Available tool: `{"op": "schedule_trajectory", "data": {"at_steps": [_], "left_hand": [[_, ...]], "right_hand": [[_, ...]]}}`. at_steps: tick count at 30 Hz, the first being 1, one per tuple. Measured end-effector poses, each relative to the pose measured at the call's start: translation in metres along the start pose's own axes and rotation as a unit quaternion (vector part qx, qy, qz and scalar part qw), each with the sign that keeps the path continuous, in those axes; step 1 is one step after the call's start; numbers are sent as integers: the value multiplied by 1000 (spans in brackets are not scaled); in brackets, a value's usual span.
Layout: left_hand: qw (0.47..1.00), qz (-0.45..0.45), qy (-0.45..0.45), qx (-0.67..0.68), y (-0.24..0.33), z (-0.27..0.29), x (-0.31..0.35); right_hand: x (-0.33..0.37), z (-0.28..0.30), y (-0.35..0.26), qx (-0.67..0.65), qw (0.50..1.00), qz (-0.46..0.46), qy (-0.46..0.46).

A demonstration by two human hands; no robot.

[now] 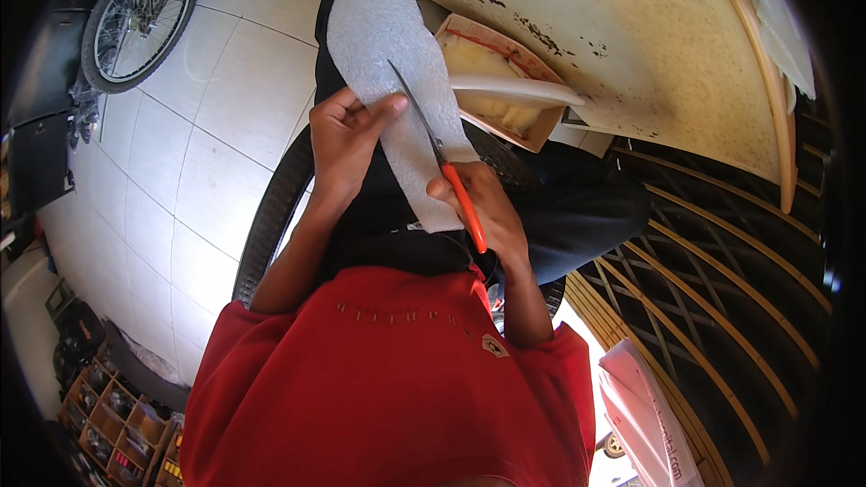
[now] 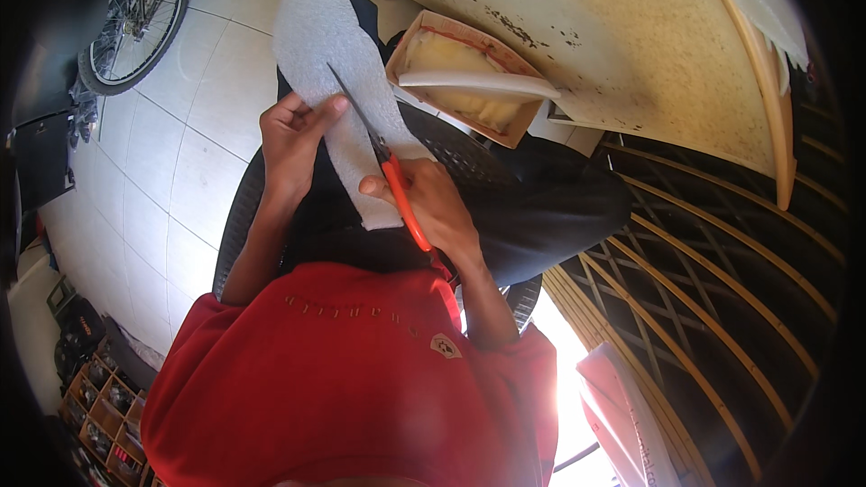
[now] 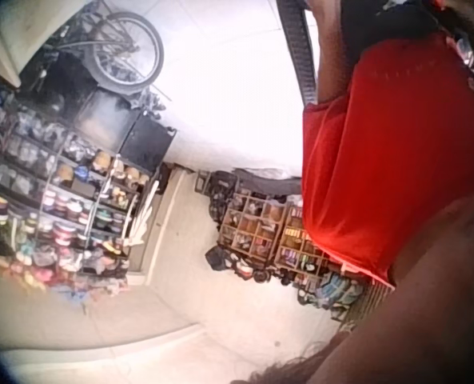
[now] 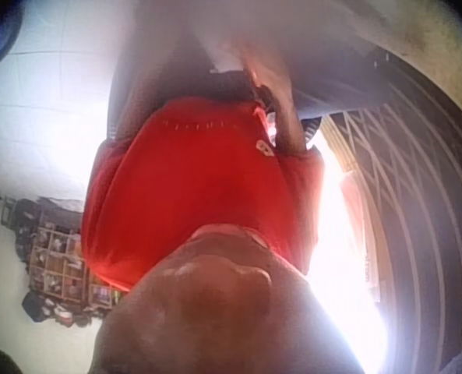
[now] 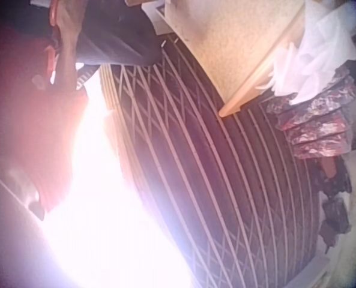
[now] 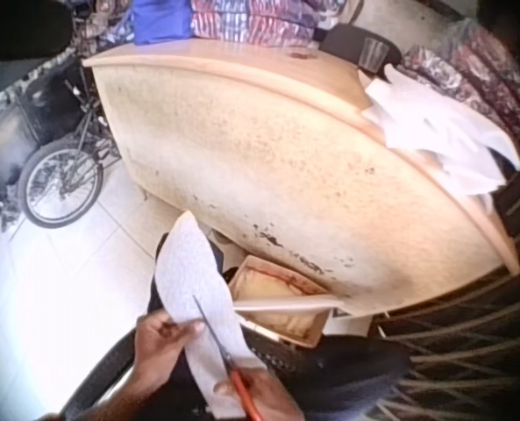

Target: The person cuts a shape out of white foam material using scissors. They then pick up additional pieces of foam from a table and place them into a shoebox.

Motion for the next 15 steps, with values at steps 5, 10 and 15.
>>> {"op": "schedule_trajectory", "data": {"at_steps": [5, 10, 15], "left_hand": [[987, 37, -99, -124, -3, 1, 13], [996, 36, -60, -62, 4, 2, 18], [994, -55, 88, -27, -2, 22, 2]], "right_hand": [[-7, 2, -10, -24, 1000, -5, 16], [-15, 4, -9, -2, 1000, 3, 2], [-19, -7, -3, 33, 999, -33, -24]]}}
Point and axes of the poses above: each hand's wrist, its own x-axis away from the middle knuckle, its own z-axis out of the back of the hand, y = z × x, the point moved 3 cm from there along -x, towards the middle knuckle, and after that the axes turned 9 degrees about -z, right-handed, at the moved point
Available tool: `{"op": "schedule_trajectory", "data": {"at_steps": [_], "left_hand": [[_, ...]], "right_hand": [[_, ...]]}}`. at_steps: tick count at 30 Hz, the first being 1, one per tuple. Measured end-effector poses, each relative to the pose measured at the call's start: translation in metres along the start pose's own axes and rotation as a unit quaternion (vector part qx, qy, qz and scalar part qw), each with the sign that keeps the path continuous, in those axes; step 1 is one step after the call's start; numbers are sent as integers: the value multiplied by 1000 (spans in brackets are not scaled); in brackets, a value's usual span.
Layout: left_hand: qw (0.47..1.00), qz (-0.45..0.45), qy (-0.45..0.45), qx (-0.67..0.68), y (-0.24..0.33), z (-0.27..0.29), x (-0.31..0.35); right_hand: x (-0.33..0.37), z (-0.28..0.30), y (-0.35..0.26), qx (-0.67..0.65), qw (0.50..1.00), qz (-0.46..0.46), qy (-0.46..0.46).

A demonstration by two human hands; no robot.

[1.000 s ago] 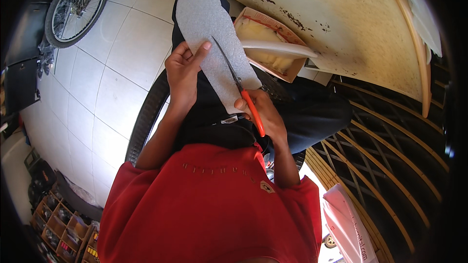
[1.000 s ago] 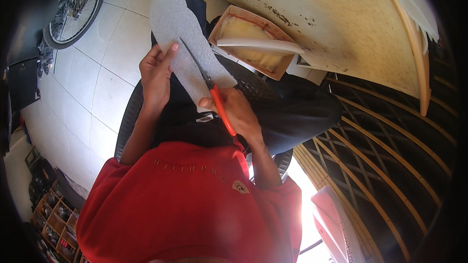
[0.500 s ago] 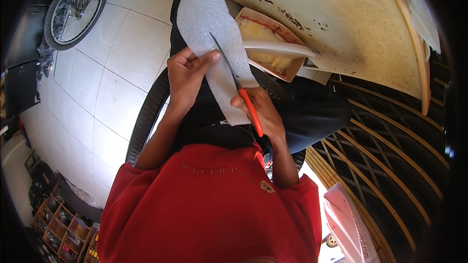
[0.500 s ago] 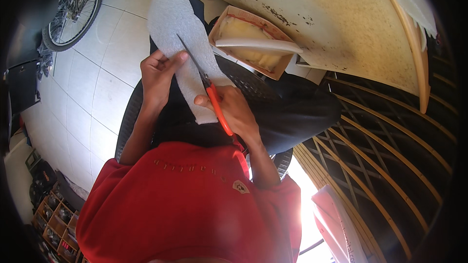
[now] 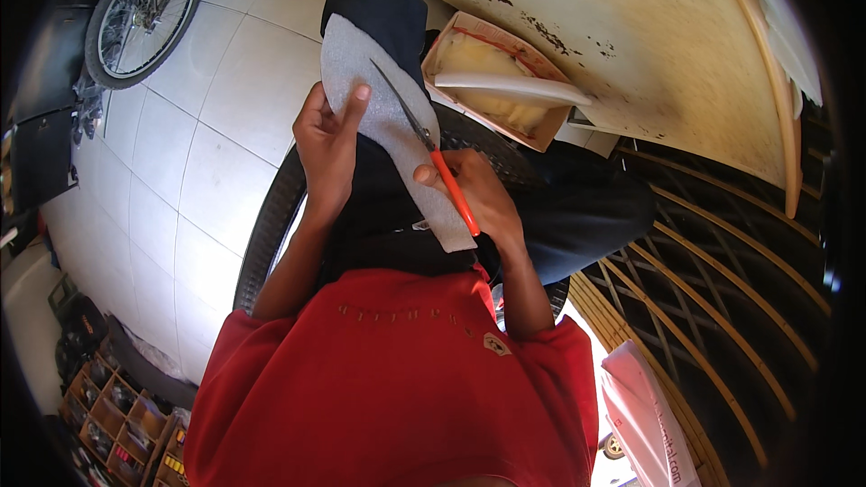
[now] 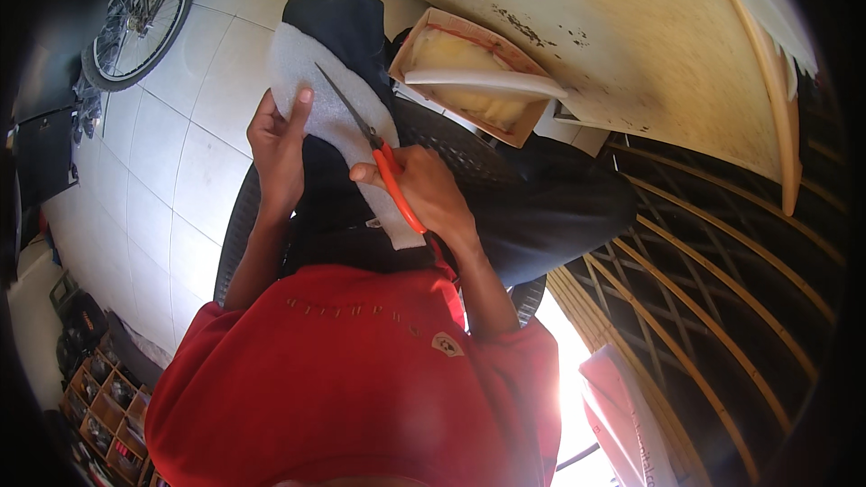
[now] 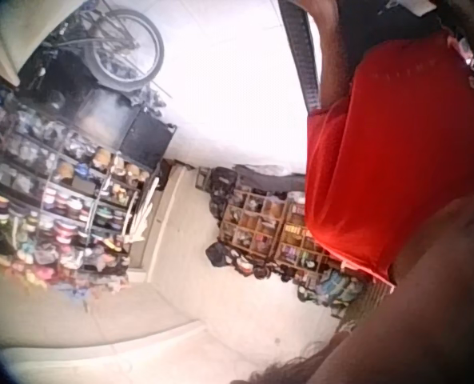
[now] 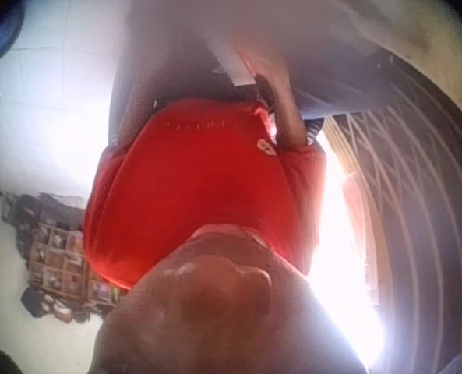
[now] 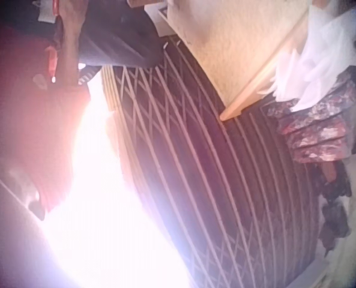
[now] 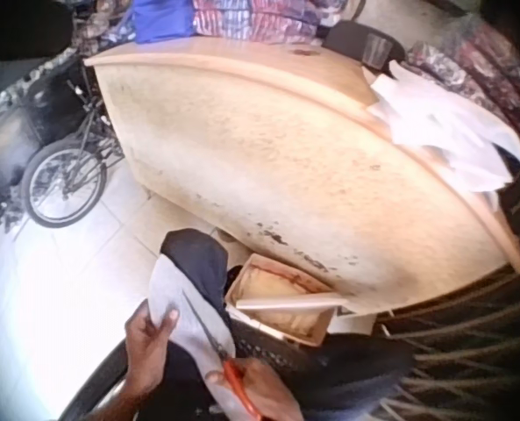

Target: The person cuts a shape out of white foam material using scissors. They then pick up additional pieces of foam from a table and place them into a shoebox.

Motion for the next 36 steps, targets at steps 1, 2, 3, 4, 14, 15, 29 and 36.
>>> {"op": "schedule_trajectory", "data": {"at_steps": [1, 2, 3, 4, 14, 15, 29, 36], "left_hand": [[999, -28, 15, -11, -1, 3, -3], [999, -33, 28, -23, 1, 0, -5], [998, -33, 25, -42, -4, 3, -8], [997, -32, 22, -61, -14, 8, -11], [997, -42, -48, -44, -10, -14, -17], [994, -68, -37, -74, -11, -15, -18], [947, -161, -51, -274, 3, -31, -4], [955, -90, -124, -253, -12, -24, 1]], "right_hand": [[-1, -2, 3, 11, 1000, 0, 1], [-2, -4, 6, 23, 1000, 1, 1], [-1, -4, 7, 28, 1000, 7, -1], [0, -4, 9, 33, 999, 13, -2], [5, 3, 6, -28, 998, -17, -46], [4, 2, 7, -23, 999, 1, -30], [-2, 5, -5, -28, 999, -10, -16], [-23, 13, -11, -3, 1000, -10, -14]]}}
Point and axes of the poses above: each hand's wrist, its own x-axis away from the middle knuckle, its own z-axis out of the back of the hand, y = z × x, the point moved 3 cm from there along -x, towards the middle knuckle, and after that the axes turned 9 degrees about -z, right-handed, at the moved point
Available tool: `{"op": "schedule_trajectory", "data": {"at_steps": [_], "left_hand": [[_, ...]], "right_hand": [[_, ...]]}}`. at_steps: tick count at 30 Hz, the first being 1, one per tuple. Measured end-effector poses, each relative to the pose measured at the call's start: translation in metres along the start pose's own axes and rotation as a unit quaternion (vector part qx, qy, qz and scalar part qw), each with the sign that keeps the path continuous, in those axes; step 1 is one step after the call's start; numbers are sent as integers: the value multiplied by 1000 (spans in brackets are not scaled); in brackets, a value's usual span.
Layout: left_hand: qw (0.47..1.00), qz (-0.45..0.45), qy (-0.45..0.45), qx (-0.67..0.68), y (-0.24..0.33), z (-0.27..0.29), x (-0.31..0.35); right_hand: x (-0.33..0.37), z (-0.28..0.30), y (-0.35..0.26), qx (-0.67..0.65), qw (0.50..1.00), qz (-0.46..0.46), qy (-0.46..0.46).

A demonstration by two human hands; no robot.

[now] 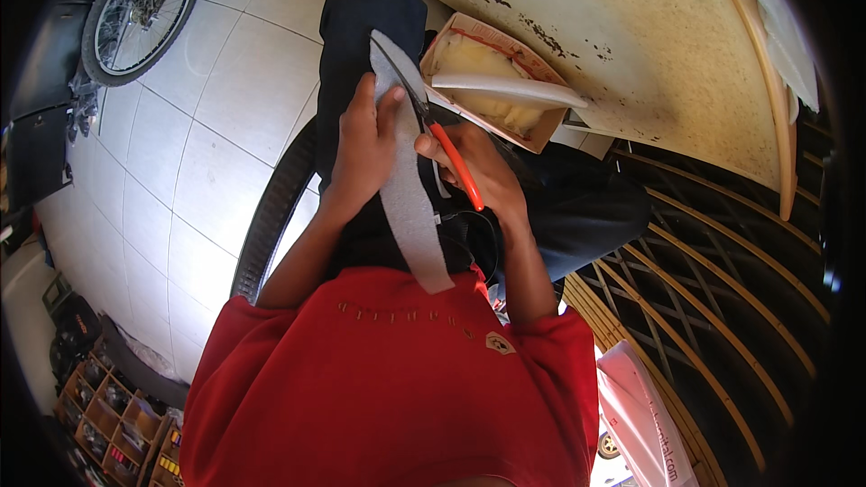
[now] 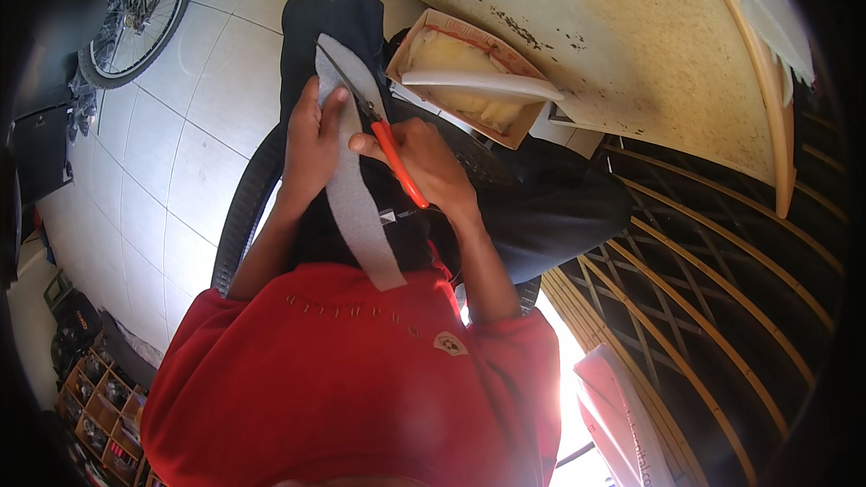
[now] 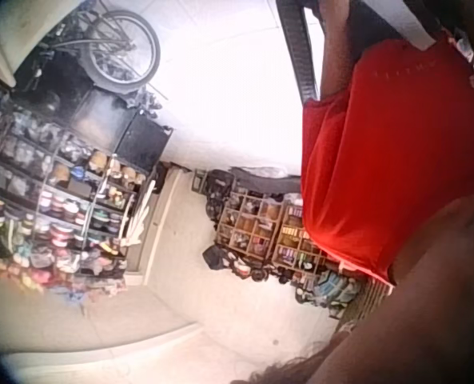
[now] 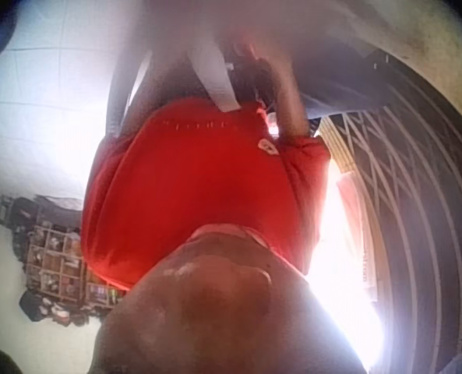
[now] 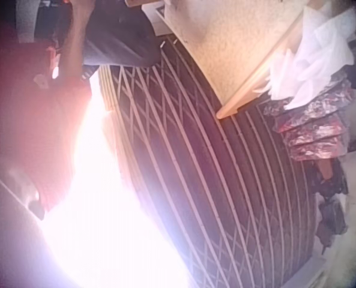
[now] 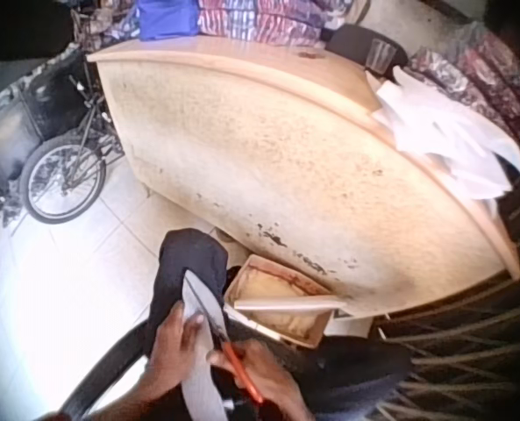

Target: The person cuts a shape out of white foam material using scissors. They then pick up additional pieces of foam from a table and place them into a shoebox.

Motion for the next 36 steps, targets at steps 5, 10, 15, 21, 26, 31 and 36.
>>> {"op": "schedule_trajectory", "data": {"at_steps": [5, 10, 15, 21, 26, 31, 36], "left_hand": [[991, 122, -42, -45, 2, 33, -6], [993, 26, 106, 50, -11, 32, -7], [990, 42, 98, 92, -15, 26, -8], [991, 62, 35, 112, -8, 26, -1], [995, 27, -56, 75, -10, 23, 26], [980, 100, -40, 164, -1, 44, 31], [976, 19, 124, 176, 32, 40, 21]], "right_hand": [[-8, -5, -3, -8, 1000, 11, -24], [-8, -18, 4, -14, 999, 18, -32], [-2, -19, 5, 4, 1000, 17, -8], [-11, -26, -7, -10, 1000, 18, 19], [-27, -30, -19, -39, 997, 13, 59], [-3, -33, -20, -58, 995, 45, 68], [32, -47, -3, -332, 941, 48, 40]]}}
Point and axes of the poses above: each hand's wrist, its own x-axis away from the middle knuckle, its own z-axis out of the back of the hand, y = z × x, the point moved 3 cm from there along -x, towards the middle knuckle, and after that the axes turned 9 degrees about -z, right-handed, at the moved point
